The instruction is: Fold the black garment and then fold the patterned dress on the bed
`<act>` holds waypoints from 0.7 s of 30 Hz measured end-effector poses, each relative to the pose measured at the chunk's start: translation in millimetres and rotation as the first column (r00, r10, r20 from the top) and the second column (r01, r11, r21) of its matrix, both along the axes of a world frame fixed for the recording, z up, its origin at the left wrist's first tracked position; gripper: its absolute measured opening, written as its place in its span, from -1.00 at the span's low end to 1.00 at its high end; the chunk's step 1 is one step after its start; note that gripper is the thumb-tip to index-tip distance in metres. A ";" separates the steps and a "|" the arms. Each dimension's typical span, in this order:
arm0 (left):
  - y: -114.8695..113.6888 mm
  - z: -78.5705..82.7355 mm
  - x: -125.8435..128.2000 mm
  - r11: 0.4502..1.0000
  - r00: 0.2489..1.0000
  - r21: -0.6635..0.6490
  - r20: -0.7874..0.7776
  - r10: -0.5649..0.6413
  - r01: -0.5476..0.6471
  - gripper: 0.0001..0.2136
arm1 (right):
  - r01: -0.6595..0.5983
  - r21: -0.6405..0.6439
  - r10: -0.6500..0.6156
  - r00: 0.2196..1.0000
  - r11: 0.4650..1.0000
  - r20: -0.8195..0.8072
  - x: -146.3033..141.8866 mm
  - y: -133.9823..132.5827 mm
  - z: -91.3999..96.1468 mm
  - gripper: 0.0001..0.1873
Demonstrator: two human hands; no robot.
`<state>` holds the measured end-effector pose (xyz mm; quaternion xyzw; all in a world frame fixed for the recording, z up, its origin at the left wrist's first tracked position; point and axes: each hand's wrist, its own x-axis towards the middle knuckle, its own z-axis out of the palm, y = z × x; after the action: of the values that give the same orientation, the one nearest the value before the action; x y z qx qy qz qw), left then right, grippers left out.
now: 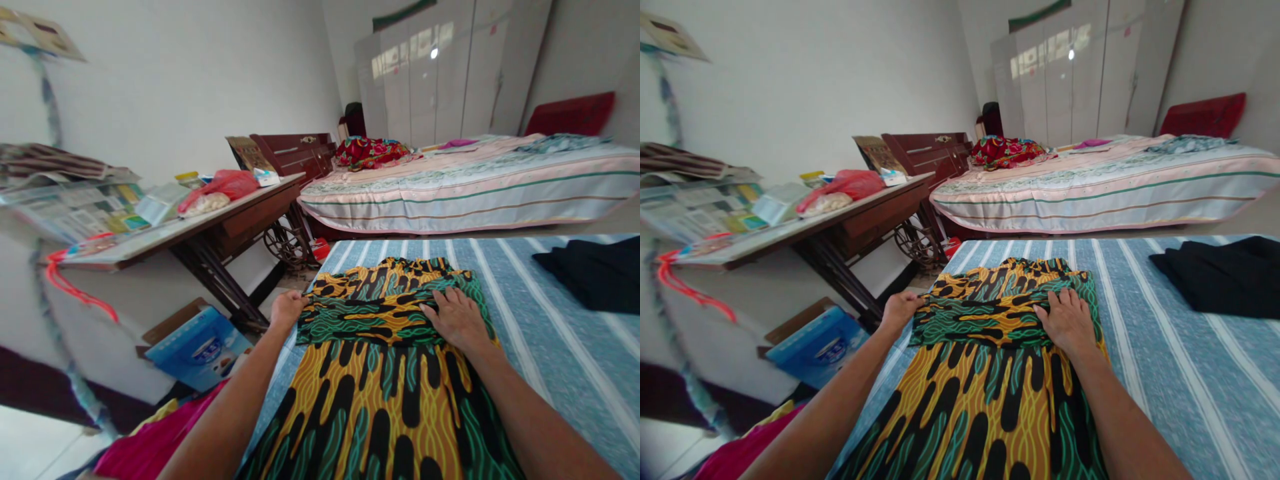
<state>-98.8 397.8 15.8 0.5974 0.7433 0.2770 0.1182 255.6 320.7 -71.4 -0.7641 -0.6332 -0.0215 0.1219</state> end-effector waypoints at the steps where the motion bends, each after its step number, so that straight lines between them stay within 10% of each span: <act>1: 0.0 0.9 1.0 0.999 0.999 0.036 0.044 -0.008 0.006 -0.82 | 0.000 -0.005 0.000 1.000 1.000 -0.004 0.0 0.3 0.5 -0.38; 13: -17.9 21.3 22.2 0.971 0.784 0.237 0.606 -0.131 -0.021 -0.75 | 0.015 -0.030 -0.016 0.999 0.999 -0.034 -2.2 2.2 8.1 -0.39; 21: -25.2 4.1 14.7 0.963 0.631 0.065 0.767 0.119 -0.262 -0.87 | 0.014 -0.053 -0.017 0.998 0.998 -0.062 -2.1 3.7 7.0 -0.37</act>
<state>-84.1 372.6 19.9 0.3530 0.6584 0.5738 0.3355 253.5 324.4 -64.3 -0.7721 -0.6235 0.0180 0.1212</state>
